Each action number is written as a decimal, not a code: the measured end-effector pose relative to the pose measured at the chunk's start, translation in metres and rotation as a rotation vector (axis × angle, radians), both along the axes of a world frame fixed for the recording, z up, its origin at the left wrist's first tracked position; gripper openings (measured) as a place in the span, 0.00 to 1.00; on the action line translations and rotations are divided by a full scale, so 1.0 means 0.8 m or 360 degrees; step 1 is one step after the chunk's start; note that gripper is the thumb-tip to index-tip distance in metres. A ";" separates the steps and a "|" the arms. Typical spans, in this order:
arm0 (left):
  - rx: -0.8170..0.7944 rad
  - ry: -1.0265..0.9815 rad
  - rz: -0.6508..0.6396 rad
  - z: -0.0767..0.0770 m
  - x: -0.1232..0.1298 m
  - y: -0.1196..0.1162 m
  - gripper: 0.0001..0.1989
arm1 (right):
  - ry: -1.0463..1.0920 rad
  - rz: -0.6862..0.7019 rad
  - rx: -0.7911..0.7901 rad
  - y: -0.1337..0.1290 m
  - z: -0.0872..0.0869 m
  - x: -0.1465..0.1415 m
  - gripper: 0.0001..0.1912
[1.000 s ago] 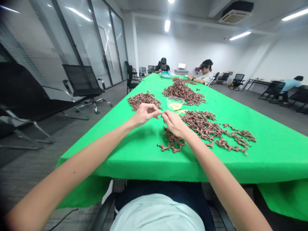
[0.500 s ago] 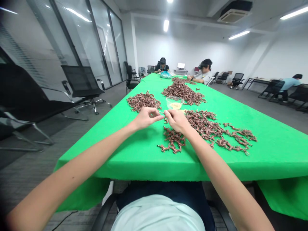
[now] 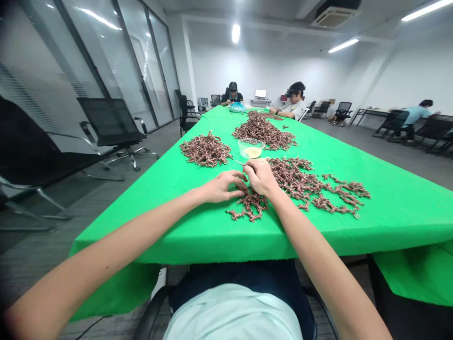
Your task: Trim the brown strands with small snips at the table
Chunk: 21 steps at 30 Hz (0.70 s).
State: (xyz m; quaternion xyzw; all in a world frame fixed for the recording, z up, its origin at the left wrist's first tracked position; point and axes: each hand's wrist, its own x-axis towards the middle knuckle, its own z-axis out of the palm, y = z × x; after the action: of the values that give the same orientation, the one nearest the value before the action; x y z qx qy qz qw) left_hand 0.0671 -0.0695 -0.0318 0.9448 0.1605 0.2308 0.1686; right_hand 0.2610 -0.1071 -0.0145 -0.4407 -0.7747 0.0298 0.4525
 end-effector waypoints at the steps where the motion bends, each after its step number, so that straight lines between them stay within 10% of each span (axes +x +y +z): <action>1: -0.0037 -0.0030 -0.0006 0.000 0.001 0.000 0.07 | -0.0002 0.0004 -0.0002 -0.001 -0.001 0.000 0.15; 21: 0.0147 0.0085 -0.0082 0.011 0.004 -0.011 0.09 | 0.0293 -0.0059 -0.0028 0.000 -0.008 0.013 0.17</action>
State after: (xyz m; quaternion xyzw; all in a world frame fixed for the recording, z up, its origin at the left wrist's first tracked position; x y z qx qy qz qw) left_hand 0.0699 -0.0784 -0.0233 0.9611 0.1296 0.2084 0.1264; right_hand 0.2715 -0.1073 -0.0206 -0.4542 -0.7212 0.0687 0.5185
